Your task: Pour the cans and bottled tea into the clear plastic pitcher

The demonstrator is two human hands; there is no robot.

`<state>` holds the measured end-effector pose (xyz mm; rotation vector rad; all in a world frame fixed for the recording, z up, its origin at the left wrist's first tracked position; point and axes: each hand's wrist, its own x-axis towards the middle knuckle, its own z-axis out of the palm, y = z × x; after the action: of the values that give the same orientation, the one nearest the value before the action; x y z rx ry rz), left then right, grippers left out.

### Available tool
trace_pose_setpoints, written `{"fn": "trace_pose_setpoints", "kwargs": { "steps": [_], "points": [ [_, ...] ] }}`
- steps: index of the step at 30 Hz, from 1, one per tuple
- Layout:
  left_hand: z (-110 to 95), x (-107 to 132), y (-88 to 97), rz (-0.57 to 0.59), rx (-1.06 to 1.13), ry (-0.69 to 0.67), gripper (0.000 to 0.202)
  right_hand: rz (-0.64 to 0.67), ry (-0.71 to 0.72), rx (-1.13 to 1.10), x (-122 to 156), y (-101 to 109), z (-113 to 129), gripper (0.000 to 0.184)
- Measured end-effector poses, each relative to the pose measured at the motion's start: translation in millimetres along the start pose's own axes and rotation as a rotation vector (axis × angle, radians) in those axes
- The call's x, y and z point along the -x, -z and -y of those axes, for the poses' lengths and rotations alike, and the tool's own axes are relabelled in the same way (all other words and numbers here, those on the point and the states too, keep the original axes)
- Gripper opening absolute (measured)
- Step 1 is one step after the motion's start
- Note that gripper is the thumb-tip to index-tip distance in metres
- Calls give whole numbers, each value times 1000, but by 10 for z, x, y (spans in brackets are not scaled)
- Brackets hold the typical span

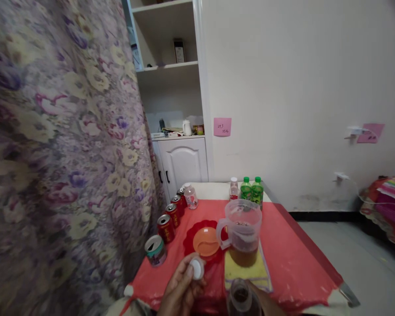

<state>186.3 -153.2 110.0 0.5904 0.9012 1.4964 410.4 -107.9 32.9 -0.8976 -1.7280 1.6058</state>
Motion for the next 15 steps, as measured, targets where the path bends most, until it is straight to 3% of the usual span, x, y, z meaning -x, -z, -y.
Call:
{"fn": "trace_pose_setpoints", "kwargs": {
  "steps": [5, 7, 11, 15],
  "points": [
    [47, -186, 310, -134, 42, -39, 49, -128, 79, 48, 265, 103, 308, 63],
    [54, -235, 438, -205, 0, -36, 55, -219, 68, 86, 351, 171, 327, 68],
    [87, -296, 650, -282, -73, -26, 63, -364, 1, 59, 418, 382, 114, 81],
    [171, -410, 863, -310, -207, -50, 61, -520, 65, 71, 395, 704, -122, 71]
  ]
}}
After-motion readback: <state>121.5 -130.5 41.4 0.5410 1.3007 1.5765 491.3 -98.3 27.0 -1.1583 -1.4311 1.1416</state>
